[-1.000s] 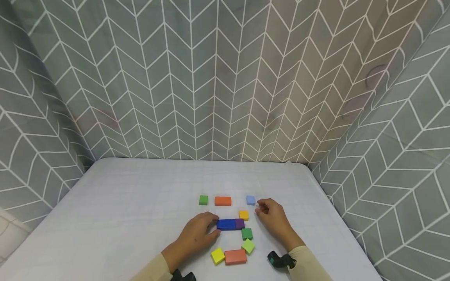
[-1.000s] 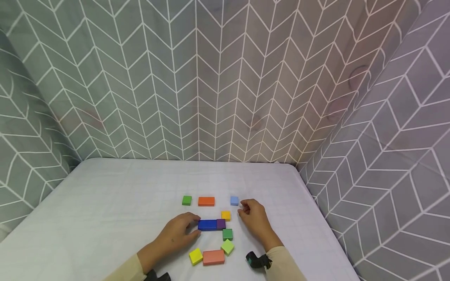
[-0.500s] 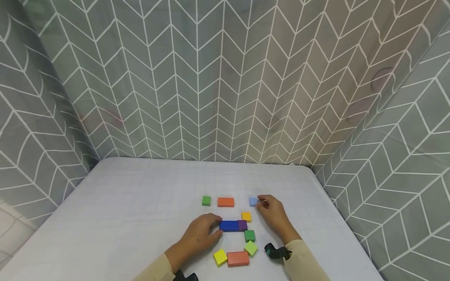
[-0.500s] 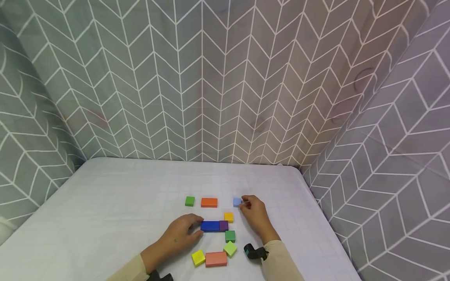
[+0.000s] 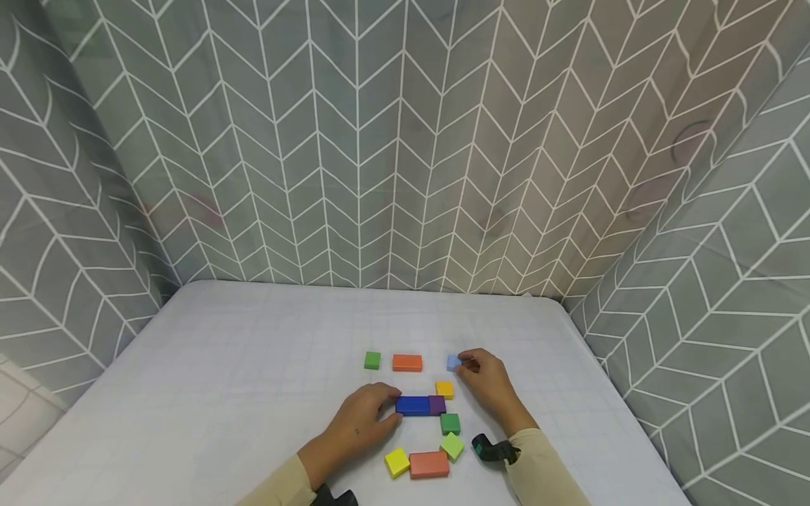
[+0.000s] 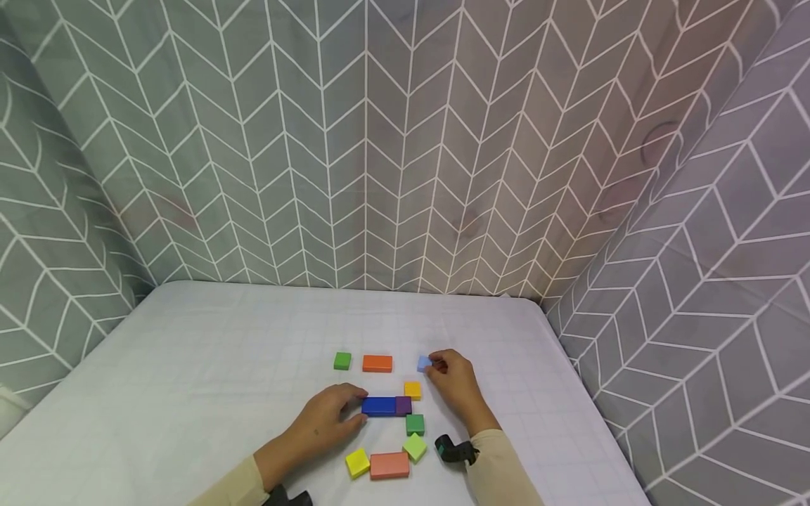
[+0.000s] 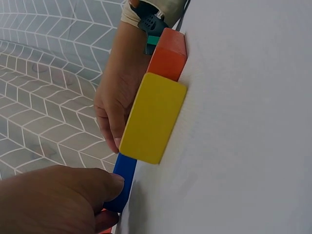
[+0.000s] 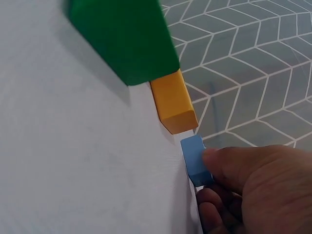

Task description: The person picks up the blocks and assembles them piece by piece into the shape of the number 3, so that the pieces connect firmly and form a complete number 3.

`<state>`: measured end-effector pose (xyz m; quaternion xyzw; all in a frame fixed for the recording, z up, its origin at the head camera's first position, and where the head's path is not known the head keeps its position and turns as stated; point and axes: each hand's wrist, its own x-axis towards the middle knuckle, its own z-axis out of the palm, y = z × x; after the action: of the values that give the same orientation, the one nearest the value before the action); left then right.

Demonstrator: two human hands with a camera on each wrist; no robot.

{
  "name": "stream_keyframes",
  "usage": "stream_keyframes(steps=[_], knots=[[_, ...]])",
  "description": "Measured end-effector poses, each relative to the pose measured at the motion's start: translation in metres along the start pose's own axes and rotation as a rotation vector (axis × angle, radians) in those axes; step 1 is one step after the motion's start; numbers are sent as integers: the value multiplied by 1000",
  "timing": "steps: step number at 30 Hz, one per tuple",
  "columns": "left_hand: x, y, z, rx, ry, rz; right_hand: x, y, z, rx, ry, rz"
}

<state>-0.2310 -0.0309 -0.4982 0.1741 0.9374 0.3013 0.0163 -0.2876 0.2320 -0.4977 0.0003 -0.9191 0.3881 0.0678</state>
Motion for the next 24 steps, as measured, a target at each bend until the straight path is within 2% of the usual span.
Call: stream_keyframes(steps=[10, 24], knots=[[-3, 2, -2, -36, -19, -22, -5, -5, 4, 29, -8, -18], [-2, -3, 0, -36, 0, 24, -7, -11, 7, -14, -27, -36]])
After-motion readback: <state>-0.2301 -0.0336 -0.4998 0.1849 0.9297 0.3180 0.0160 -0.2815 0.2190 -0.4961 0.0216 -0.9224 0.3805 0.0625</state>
